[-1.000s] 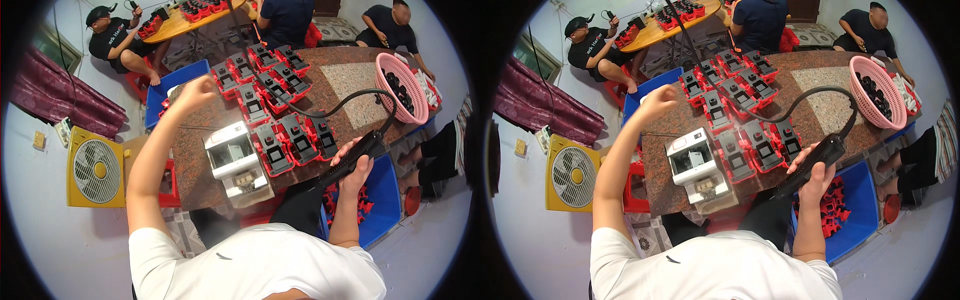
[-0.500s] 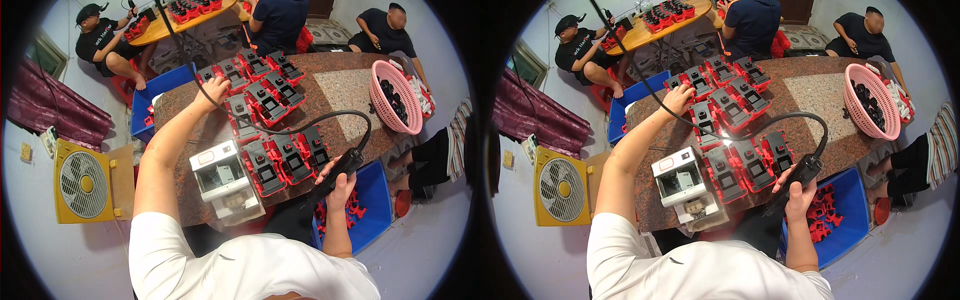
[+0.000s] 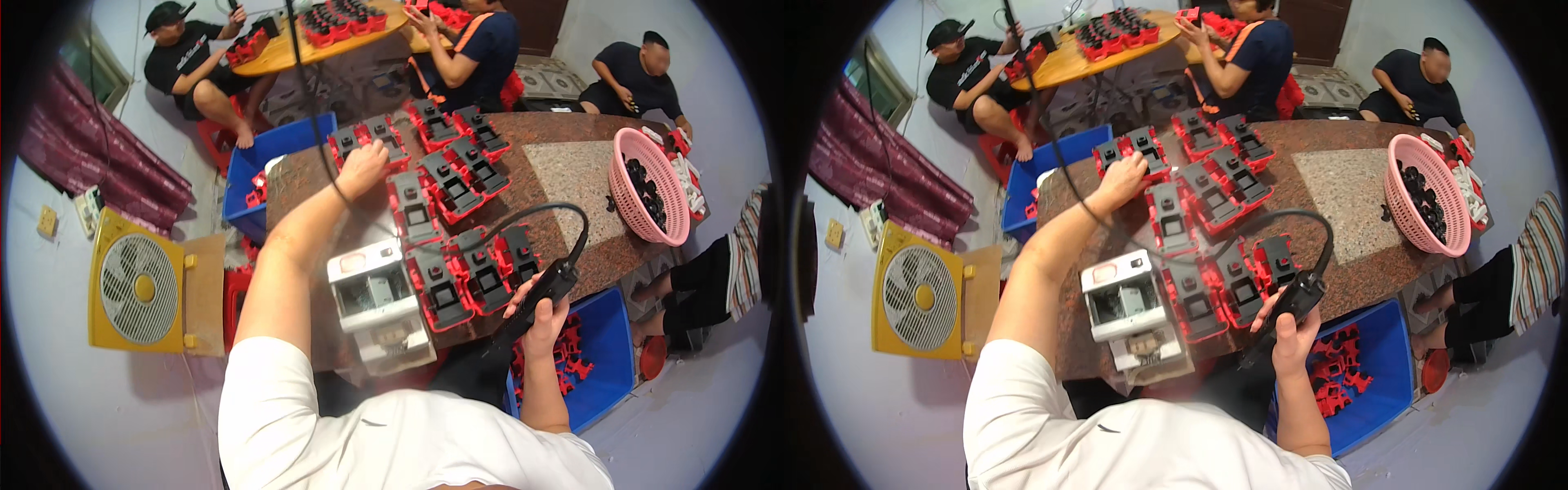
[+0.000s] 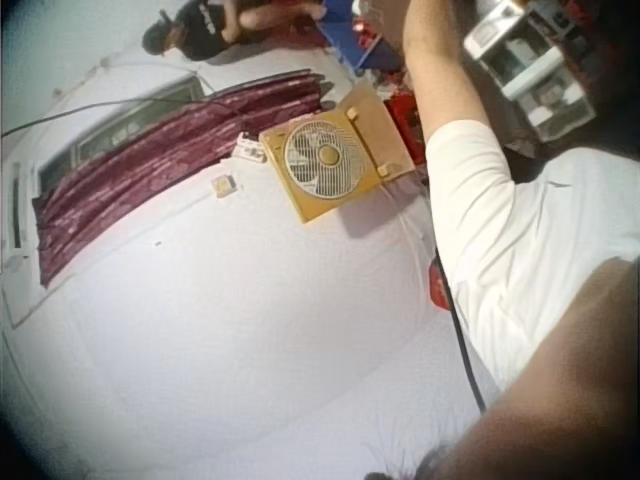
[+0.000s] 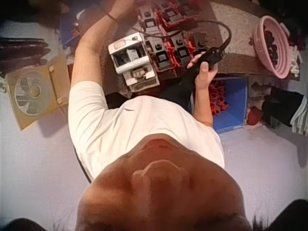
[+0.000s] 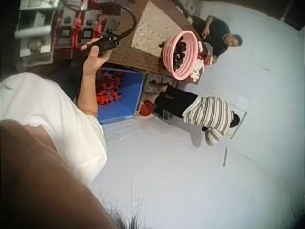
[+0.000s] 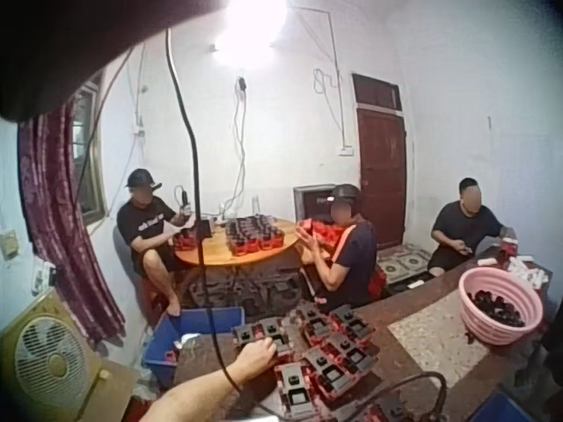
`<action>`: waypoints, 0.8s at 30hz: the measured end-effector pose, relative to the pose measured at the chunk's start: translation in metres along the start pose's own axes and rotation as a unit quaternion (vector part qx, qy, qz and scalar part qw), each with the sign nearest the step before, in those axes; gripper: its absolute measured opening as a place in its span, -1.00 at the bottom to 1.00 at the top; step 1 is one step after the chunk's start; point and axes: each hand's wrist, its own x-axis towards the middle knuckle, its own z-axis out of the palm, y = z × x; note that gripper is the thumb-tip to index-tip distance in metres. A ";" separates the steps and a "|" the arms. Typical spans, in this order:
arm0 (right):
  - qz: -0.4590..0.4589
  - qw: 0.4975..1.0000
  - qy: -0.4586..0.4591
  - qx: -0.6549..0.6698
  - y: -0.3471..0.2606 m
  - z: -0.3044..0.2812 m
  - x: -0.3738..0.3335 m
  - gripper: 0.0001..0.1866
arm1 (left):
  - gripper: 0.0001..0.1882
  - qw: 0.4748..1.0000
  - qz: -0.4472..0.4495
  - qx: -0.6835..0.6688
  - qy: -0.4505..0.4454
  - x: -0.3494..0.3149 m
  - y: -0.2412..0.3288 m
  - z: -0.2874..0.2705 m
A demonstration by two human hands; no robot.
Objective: The person assembles red plastic electronic tool housings by hand, joining the parts with screws using an electric screwdriver.
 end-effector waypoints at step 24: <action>-0.034 0.993 -0.116 0.013 -0.022 0.086 -0.036 -0.28 | -0.37 0.976 -0.166 -0.141 -0.021 -0.304 0.089 -0.188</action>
